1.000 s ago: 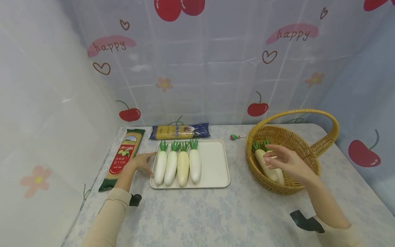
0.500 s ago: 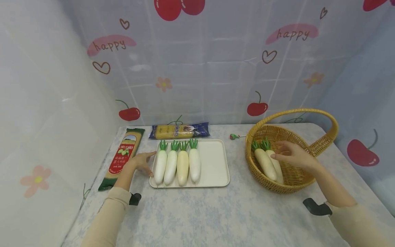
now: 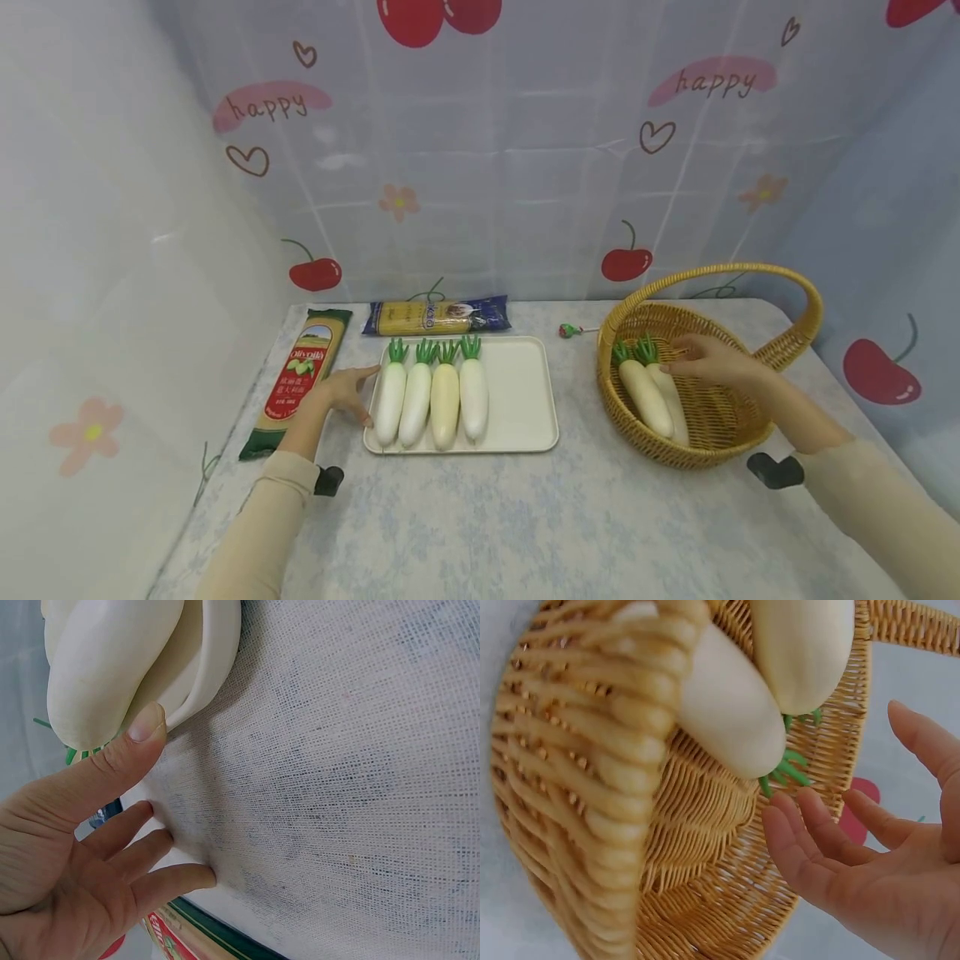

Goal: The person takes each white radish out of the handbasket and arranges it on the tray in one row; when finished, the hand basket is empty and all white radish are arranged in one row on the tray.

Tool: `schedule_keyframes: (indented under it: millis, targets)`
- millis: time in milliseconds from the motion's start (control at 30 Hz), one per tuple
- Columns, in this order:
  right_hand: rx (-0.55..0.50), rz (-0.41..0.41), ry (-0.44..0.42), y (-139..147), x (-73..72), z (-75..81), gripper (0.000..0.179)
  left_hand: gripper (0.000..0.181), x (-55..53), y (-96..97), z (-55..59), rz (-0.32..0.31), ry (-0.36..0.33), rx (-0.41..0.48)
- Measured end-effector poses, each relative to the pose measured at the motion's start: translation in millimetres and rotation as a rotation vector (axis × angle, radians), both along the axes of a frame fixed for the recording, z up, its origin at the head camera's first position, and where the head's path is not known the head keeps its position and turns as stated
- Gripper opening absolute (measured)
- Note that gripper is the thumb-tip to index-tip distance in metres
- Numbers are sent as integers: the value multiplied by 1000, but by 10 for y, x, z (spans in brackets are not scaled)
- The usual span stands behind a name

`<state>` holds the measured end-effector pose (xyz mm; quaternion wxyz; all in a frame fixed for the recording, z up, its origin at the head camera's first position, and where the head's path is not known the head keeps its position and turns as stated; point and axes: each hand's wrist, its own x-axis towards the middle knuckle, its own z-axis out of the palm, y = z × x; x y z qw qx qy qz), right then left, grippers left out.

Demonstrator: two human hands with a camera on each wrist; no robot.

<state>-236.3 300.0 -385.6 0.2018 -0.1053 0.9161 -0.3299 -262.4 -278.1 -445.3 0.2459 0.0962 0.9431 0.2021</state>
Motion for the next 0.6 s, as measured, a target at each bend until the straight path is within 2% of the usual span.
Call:
schedule_keyframes:
  millis: [300,467,600]
  targets:
    - [96,34,-76,-76,-166,-76,81,111,-4,-6,-2,5,-4,-11]
    - [90,52,-131,-138,-204,-89,82,111,-5,-6,-13,9,-4,-15]
    - [103,50,-120,-180,-220,-94,81,111,-9,0,-6,2,2,-20]
